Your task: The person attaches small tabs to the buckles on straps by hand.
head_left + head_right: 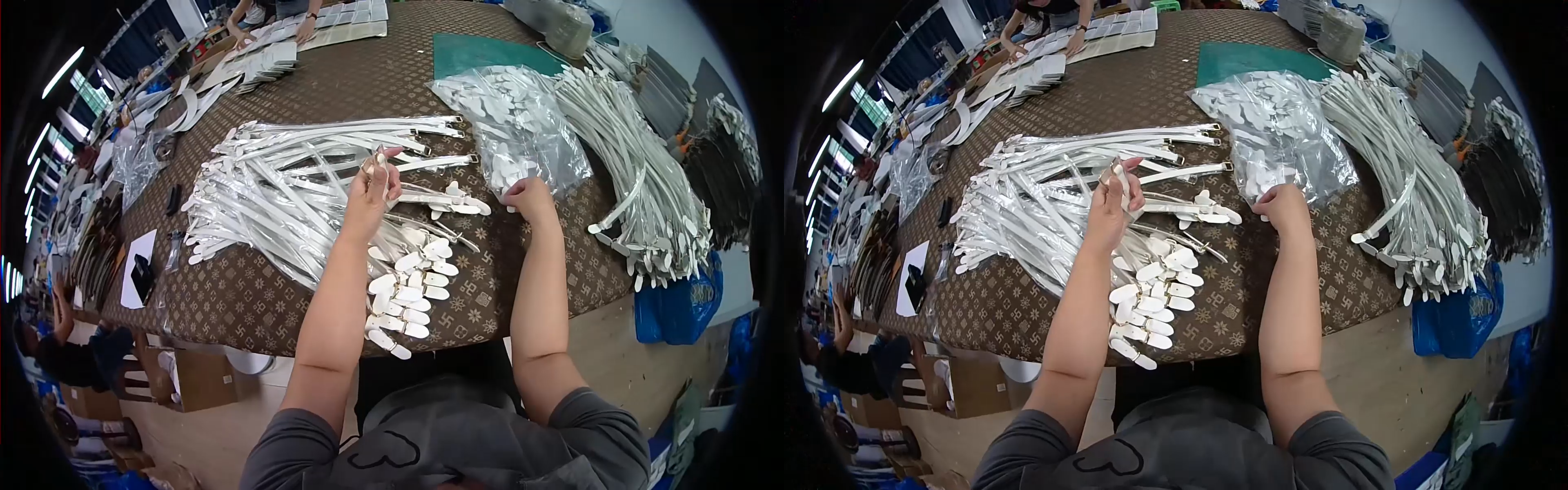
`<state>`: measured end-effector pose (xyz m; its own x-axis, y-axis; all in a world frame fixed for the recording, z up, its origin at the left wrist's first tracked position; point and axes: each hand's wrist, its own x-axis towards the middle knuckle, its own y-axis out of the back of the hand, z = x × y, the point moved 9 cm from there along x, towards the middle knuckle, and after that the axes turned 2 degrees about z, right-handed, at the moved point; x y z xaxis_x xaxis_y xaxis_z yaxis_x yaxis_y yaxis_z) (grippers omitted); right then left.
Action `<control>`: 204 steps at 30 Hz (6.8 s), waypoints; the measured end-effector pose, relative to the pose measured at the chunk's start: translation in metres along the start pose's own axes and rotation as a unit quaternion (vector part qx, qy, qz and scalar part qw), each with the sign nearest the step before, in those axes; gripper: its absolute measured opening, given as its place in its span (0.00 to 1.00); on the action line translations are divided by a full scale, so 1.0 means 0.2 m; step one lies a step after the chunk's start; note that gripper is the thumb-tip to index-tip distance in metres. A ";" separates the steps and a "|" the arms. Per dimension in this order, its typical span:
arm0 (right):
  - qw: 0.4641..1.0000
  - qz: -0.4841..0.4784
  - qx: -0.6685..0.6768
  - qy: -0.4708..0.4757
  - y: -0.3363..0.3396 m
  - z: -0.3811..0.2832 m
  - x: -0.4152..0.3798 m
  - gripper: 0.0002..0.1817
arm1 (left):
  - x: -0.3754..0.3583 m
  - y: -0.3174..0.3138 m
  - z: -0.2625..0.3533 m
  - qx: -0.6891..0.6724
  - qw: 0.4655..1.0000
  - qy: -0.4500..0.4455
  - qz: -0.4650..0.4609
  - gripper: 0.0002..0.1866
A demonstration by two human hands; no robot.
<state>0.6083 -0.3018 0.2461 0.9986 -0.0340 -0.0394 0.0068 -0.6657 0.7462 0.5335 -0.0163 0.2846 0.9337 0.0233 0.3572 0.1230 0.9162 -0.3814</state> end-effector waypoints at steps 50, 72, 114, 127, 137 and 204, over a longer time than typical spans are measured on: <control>0.883 -0.059 0.439 0.154 -0.28 -0.52 -0.30 0.07 | -0.06 -0.07 -0.13 0.263 0.946 0.179 -0.063 0.10; 0.660 -0.328 0.675 0.038 -0.40 -0.54 -0.34 0.18 | -0.04 -0.05 -0.10 0.084 0.988 0.131 -0.002 0.14; 0.878 0.082 0.287 0.373 -0.13 -0.70 -0.49 0.13 | -0.05 -0.08 -0.11 0.058 0.983 0.168 -0.035 0.19; 0.849 0.166 0.294 0.406 -0.09 -0.70 -0.54 0.12 | -0.05 -0.12 -0.07 0.073 0.989 0.118 -0.055 0.20; 0.814 -0.058 0.563 0.129 -0.28 -0.52 -0.35 0.09 | -0.05 -0.10 -0.08 0.040 0.991 0.123 -0.034 0.18; 0.832 -0.084 0.533 0.128 -0.32 -0.55 -0.39 0.09 | -0.07 -0.13 -0.11 0.088 0.981 0.153 -0.082 0.19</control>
<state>0.5361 -0.1738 0.2749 0.9673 0.1953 0.1620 0.2343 -0.9326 -0.2744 0.5249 -0.0494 0.2722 0.9668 -0.2265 0.1179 0.2450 0.9530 -0.1780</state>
